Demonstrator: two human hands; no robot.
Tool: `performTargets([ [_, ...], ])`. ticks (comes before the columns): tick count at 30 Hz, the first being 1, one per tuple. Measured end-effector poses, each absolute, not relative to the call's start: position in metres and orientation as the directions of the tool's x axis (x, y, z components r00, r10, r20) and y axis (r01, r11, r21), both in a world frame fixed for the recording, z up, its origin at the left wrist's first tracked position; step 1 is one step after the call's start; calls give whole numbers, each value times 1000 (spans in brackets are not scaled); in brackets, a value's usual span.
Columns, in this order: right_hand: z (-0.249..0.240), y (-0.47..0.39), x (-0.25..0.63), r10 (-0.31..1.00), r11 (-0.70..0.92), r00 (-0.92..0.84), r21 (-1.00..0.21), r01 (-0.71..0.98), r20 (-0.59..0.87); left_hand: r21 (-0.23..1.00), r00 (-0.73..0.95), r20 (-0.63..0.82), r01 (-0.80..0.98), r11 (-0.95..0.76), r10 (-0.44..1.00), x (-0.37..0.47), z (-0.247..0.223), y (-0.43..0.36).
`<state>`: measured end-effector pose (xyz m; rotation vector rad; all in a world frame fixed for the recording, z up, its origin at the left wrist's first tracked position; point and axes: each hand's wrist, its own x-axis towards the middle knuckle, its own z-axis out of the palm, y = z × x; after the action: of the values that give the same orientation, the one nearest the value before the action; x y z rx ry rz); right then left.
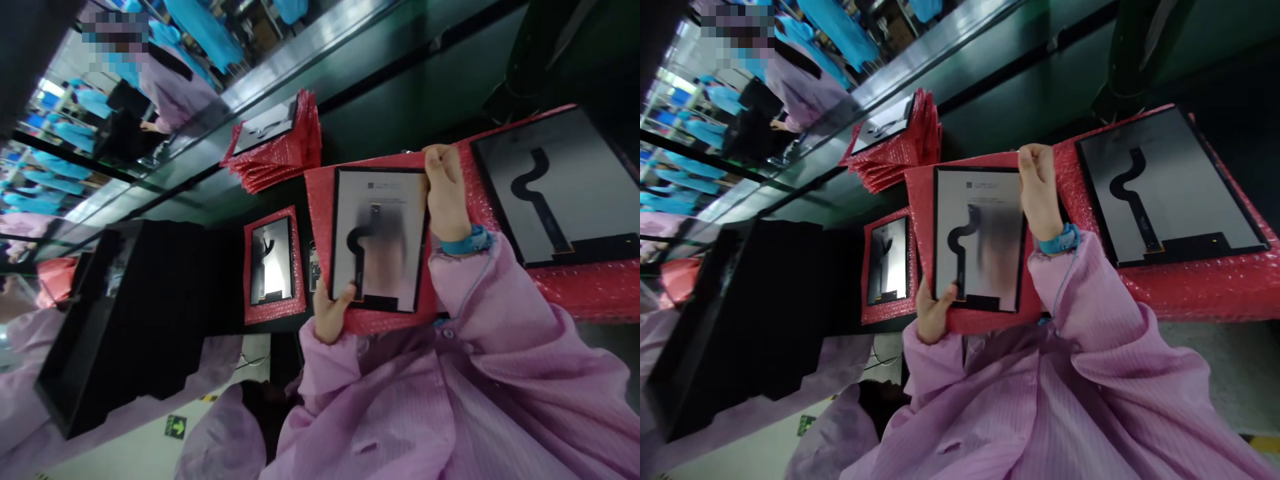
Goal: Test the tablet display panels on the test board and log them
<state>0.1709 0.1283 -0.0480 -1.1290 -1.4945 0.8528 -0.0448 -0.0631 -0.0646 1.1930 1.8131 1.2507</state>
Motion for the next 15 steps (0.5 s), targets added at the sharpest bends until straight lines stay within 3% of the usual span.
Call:
performTargets([
  [2,-47,119,157,977,208,10,-966,152,212,961,-478,-78,199,194,875,-76,-57,-63],
  [6,-54,102,126,968,6,-248,-984,177,-39,962,-627,-52,178,208,777,-159,-50,-58],
  [15,-64,98,114,927,71,-371,-949,306,-50,818,-654,-84,386,427,752,-274,-46,-52],
])
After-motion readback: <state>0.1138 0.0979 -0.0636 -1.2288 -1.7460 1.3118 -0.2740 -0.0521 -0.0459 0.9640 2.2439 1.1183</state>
